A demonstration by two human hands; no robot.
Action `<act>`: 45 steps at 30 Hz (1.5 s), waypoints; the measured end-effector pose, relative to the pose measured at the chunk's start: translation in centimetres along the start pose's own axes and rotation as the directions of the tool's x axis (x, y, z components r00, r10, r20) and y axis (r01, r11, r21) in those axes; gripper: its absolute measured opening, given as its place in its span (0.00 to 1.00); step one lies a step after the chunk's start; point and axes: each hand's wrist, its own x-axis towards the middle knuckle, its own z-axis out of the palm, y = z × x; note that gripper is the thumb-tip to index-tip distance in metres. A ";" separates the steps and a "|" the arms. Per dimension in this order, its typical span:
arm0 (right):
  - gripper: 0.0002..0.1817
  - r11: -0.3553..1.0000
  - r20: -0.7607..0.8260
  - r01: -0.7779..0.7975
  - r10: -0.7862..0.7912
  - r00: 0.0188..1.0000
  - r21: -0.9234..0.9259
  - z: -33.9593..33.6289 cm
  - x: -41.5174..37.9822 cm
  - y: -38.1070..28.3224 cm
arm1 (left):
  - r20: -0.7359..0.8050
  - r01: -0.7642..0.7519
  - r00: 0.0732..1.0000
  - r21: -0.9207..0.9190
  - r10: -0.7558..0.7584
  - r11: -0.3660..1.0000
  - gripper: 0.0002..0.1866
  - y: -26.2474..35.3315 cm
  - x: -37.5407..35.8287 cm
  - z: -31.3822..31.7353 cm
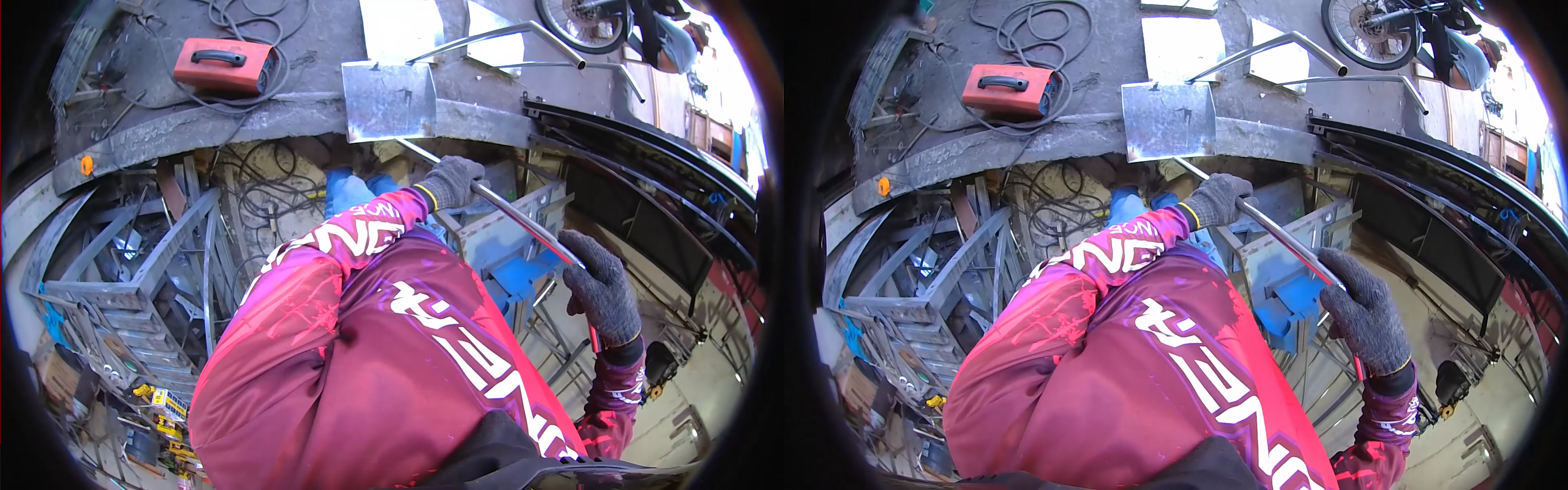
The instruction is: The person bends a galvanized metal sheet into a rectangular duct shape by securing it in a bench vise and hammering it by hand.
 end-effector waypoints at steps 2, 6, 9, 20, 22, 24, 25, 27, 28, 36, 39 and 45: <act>0.24 1.000 0.003 -0.012 0.012 1.000 0.013 0.2 0.1 -0.5 | 0.010 0.023 1.000 0.001 -0.023 1.000 0.15 -0.1 0.0 -0.2; 0.24 1.000 0.016 -0.021 0.021 1.000 -0.001 0.6 0.3 -1.1 | 0.013 0.032 0.999 -0.024 -0.032 0.999 0.15 -0.2 -0.3 -0.6; 0.24 1.000 0.017 -0.011 0.011 1.000 0.020 0.9 0.2 -1.3 | 0.000 0.015 1.000 -0.021 -0.015 1.000 0.14 -0.9 -0.4 -0.4; 0.24 0.998 -0.017 -0.013 0.014 1.000 0.059 1.9 0.0 -1.7 | -0.032 0.011 0.999 -0.004 -0.011 1.000 0.09 -1.4 -0.4 -0.8; 0.25 0.988 -0.003 0.004 -0.003 1.000 0.157 2.2 0.0 -1.9 | -0.056 -0.008 0.998 -0.014 0.008 1.000 0.12 -1.6 -0.7 -0.9; 0.25 0.982 0.014 0.022 -0.025 1.000 0.189 2.3 0.0 -1.8 | -0.080 -0.029 0.996 -0.022 0.027 0.999 0.16 -1.6 -0.9 -1.4; 0.25 0.974 0.030 0.040 -0.048 0.998 0.222 2.4 0.1 -1.9 | -0.080 -0.010 0.997 -0.034 0.007 0.999 0.13 -1.6 -1.0 -1.7; 0.27 0.974 0.024 0.059 -0.066 0.998 0.221 2.8 0.2 -2.2 | -0.082 0.008 0.997 -0.046 -0.011 0.999 0.10 -1.5 -1.1 -2.2; 0.29 0.972 0.019 0.078 -0.084 0.996 0.220 3.0 0.2 -2.4 | -0.068 0.013 0.998 -0.054 -0.017 0.998 0.11 -1.6 -1.1 -2.4; 0.31 0.954 0.004 0.102 -0.107 0.994 0.282 3.8 -0.2 -3.9 | -0.078 -0.024 0.997 -0.045 0.020 0.999 0.11 -2.3 -0.9 -3.0; 0.31 0.943 0.009 0.096 -0.105 0.994 0.318 3.8 -0.2 -4.1 | -0.068 -0.019 0.998 -0.039 0.016 0.999 0.11 -2.3 -0.9 -3.2; 0.32 0.954 -0.035 0.029 -0.020 0.999 0.298 4.1 -0.3 -5.1 | -0.088 0.010 0.996 -0.076 -0.017 0.997 0.11 -2.1 -1.1 -3.6</act>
